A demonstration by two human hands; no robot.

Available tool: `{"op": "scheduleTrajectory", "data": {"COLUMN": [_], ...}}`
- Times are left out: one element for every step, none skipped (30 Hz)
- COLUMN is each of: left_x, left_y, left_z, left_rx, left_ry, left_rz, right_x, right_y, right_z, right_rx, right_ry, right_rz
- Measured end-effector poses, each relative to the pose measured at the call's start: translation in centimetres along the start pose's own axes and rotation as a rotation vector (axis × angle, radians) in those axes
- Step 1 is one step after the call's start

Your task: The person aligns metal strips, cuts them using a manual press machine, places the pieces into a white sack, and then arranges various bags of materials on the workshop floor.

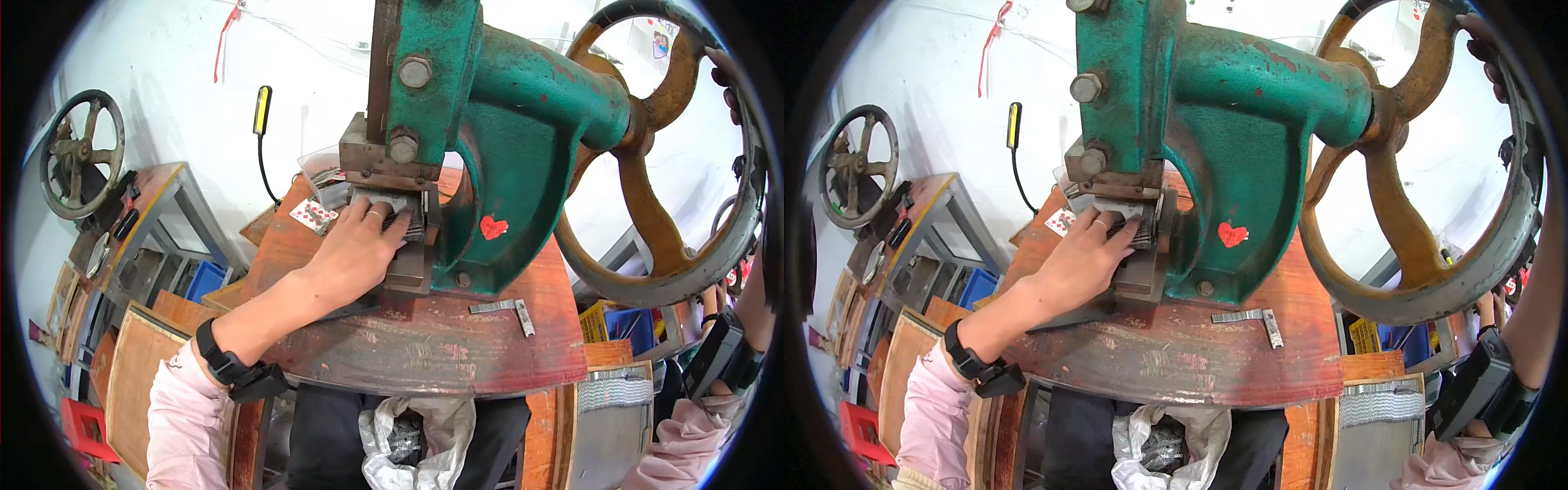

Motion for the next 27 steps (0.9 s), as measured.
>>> {"op": "scheduleTrajectory", "data": {"left_x": [1.0, 2.1, 3.3, 4.6, 5.1, 5.0, 4.8, 4.5, 3.7, 2.4, 0.8, -0.6, -1.8, -2.4, -2.1, -2.1, -2.1, -2.1, -2.2, -2.1, -2.1, -2.1, -2.1, -2.2, -2.2, -2.2, -2.2], "left_y": [0.4, 0.7, 1.2, 1.9, 2.8, 4.1, 5.1, 6.0, 6.9, 7.9, 8.9, 9.8, 10.5, 10.9, 10.9, 11.0, 11.2, 11.3, 11.6, 11.6, 11.6, 11.6, 11.7, 11.7, 11.7, 11.8, 11.7], "left_z": [0.3, 0.7, 1.4, 2.2, 2.8, 3.3, 4.1, 4.8, 5.5, 6.1, 6.4, 6.2, 6.1, 6.2, 6.3, 6.4, 6.6, 6.6, 6.6, 6.5, 6.5, 6.5, 6.4, 6.4, 6.3, 6.3, 6.3], "left_rx": [0.027, 0.052, 0.05, 0.085, 0.121, 0.072, 0.067, 0.064, 0.058, 0.053, 0.044, 0.055, 0.073, 0.088, 0.184, 0.182, 0.204, 0.227, 0.245, 0.249, 0.296, 0.343, 0.35, 0.351, 0.352, 0.357, 0.356], "left_ry": [0.124, 0.249, 0.25, 0.365, 0.48, 0.547, 0.593, 0.64, 0.607, 0.576, 0.512, 0.519, 0.516, 0.514, 0.579, 0.588, 0.606, 0.621, 0.617, 0.62, 0.68, 0.741, 0.745, 0.751, 0.755, 0.756, 0.752], "left_rz": [-0.028, -0.056, -0.059, -0.104, -0.152, -0.126, -0.169, -0.21, -0.201, -0.191, -0.175, -0.177, -0.152, -0.125, -0.126, -0.127, -0.12, -0.111, -0.106, -0.102, -0.116, -0.129, -0.124, -0.108, -0.096, -0.098, -0.099], "right_x": [0.1, 0.1, 0.2, 0.3, 0.4, 0.2, -0.1, -0.1, -0.3, -0.5, -0.7, -0.8, -1.2, -1.8, -2.3, -3.1, -4.2, -5.3, -6.9, -8.4, -14.3, -19.6, -22.6, -26.2, -29.3, -31.6, -32.8], "right_y": [-0.1, -0.2, -0.3, -0.6, -0.7, -0.6, -0.7, -0.6, -0.4, -0.2, -0.1, 0.3, 1.0, 2.0, 2.8, 3.7, 4.8, 5.6, 6.3, 8.4, 12.6, 16.4, 18.4, 21.2, 22.7, 24.1, 24.9], "right_z": [0.1, 0.2, 0.3, 0.4, 0.5, 0.6, 0.9, 0.5, 0.5, 0.3, 0.0, -0.1, -0.4, -0.6, -0.8, -1.0, -0.9, -0.6, 1.0, 7.8, 3.6, 5.5, 3.5, 2.7, 2.6, 2.3, 1.8], "right_rx": [0.003, 0.003, 0.006, 0.007, 0.01, 0.013, 0.023, 0.016, 0.024, 0.03, 0.038, 0.043, 0.052, 0.06, 0.079, 0.107, 0.122, 0.219, 0.546, 0.697, 0.567, 0.471, 0.778, 0.649, 0.587, 0.532, 0.538], "right_ry": [0.001, 0.001, 0.0, 0.003, 0.004, 0.002, 0.011, 0.01, 0.027, 0.048, 0.07, 0.107, 0.15, 0.208, 0.31, 0.446, 0.576, 0.644, 0.655, 1.002, 0.507, 0.08, 0.125, 0.178, 0.022, -0.05, -0.029], "right_rz": [0.002, 0.004, 0.006, 0.009, 0.011, 0.01, 0.024, 0.01, 0.035, 0.055, 0.081, 0.122, 0.17, 0.244, 0.379, 0.539, 0.695, 0.812, 0.901, 0.855, 0.801, 0.43, 0.199, 0.093, -0.053, -0.164, -0.217]}}
Point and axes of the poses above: each hand's wrist, its own y-axis away from the middle knuckle, its own x-axis out of the back of the hand, z = x × y, the point moved 1 cm from there along -y, towards the middle knuckle, and after that the axes turned 6 degrees about y, right-handed, at the moved point
